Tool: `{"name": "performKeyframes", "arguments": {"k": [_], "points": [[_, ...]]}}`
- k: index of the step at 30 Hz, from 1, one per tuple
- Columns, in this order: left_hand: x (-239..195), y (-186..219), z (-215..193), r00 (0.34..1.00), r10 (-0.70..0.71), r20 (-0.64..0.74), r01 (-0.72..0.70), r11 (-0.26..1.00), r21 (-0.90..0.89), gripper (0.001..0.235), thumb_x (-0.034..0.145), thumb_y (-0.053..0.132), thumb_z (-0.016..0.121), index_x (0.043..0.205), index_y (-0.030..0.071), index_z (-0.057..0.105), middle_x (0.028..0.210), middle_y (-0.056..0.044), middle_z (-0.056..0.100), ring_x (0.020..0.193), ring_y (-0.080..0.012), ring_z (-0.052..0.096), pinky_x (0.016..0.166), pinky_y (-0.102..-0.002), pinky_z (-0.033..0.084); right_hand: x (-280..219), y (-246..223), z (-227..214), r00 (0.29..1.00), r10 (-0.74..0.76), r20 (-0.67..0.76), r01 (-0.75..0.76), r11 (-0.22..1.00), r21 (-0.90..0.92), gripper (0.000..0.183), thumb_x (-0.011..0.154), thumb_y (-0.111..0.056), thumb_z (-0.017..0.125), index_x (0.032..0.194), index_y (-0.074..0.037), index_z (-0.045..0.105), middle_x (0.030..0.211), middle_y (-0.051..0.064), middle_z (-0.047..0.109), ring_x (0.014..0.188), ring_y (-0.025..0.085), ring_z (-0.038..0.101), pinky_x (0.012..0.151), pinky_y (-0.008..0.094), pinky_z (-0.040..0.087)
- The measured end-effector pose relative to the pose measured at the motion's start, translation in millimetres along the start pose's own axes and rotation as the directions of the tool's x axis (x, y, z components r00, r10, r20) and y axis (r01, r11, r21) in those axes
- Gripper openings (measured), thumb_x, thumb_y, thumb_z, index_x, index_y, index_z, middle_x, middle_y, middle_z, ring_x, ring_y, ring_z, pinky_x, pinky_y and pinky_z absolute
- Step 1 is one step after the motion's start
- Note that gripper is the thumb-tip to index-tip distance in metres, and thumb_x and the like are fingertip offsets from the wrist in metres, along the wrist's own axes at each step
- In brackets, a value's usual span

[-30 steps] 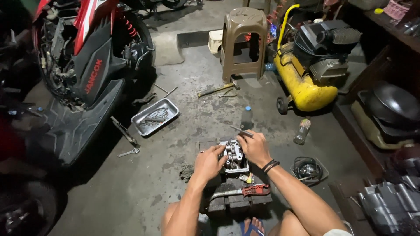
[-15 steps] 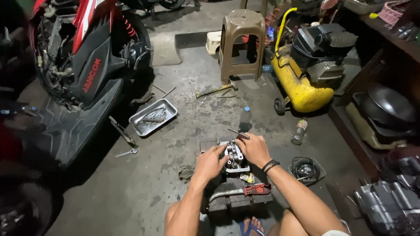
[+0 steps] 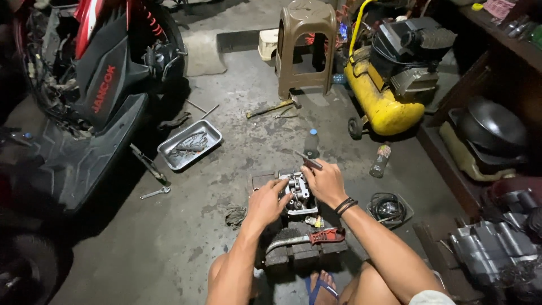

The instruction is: The person sits on the floor and uses a screwdriver to tighten screws on a small engine cylinder head clamped in a vise. They adjust the part and continue tightening the screws throughout the video.

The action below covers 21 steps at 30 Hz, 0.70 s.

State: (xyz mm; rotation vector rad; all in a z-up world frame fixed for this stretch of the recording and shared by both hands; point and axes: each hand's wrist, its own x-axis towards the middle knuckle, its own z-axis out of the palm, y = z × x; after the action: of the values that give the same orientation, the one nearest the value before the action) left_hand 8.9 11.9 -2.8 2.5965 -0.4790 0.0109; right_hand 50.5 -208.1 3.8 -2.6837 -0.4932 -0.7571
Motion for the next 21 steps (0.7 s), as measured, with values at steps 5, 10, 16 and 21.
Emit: {"name": "performKeyframes", "arguments": {"k": [5, 10, 16, 21], "points": [[-2, 9, -12, 1.0, -0.012, -0.004, 0.012, 1.0, -0.009, 0.048, 0.097, 0.045, 0.061, 0.14, 0.023, 0.062, 0.13, -0.01, 0.067, 0.108, -0.0379, 0.072, 0.088, -0.051, 0.057, -5, 5, 10, 0.995, 0.05, 0.083, -0.051, 0.999, 0.012, 0.034, 0.104, -0.046, 0.053, 0.093, -0.017, 0.067, 0.078, 0.0, 0.063, 0.082, 0.025, 0.07, 0.073, 0.04, 0.054], [-1, 7, -6, 1.0, -0.014, -0.014, 0.014, 1.0, 0.01, 0.048, 0.097, 0.044, 0.061, 0.14, 0.023, 0.062, 0.129, -0.009, 0.067, 0.107, -0.038, 0.072, 0.087, -0.05, 0.058, -4, 6, 14, 0.977, 0.04, 0.209, -0.028, 0.998, -0.062, 0.035, 0.104, -0.049, 0.047, 0.091, -0.018, 0.059, 0.079, -0.001, 0.06, 0.085, 0.025, 0.068, 0.075, 0.042, 0.054], [-6, 10, -8, 1.0, -0.011, 0.015, 0.011, 1.0, 0.029, 0.049, 0.098, 0.044, 0.058, 0.143, 0.023, 0.06, 0.132, -0.009, 0.066, 0.109, -0.0377, 0.072, 0.088, -0.05, 0.057, -5, 5, 9, 0.981, 0.044, 0.187, -0.029, 0.996, -0.083, 0.037, 0.103, -0.048, 0.048, 0.083, -0.018, 0.056, 0.075, -0.002, 0.056, 0.081, 0.023, 0.066, 0.074, 0.04, 0.052], [-6, 11, -13, 0.999, -0.02, 0.029, 0.02, 1.0, 0.006, 0.051, 0.099, 0.044, 0.057, 0.145, 0.022, 0.058, 0.135, -0.009, 0.065, 0.113, -0.0367, 0.07, 0.09, -0.05, 0.056, 2, 10, 9, 0.998, 0.028, 0.049, -0.024, 0.997, -0.068, 0.031, 0.104, -0.042, 0.05, 0.082, -0.022, 0.058, 0.076, -0.006, 0.053, 0.082, 0.017, 0.064, 0.074, 0.032, 0.05]]}}
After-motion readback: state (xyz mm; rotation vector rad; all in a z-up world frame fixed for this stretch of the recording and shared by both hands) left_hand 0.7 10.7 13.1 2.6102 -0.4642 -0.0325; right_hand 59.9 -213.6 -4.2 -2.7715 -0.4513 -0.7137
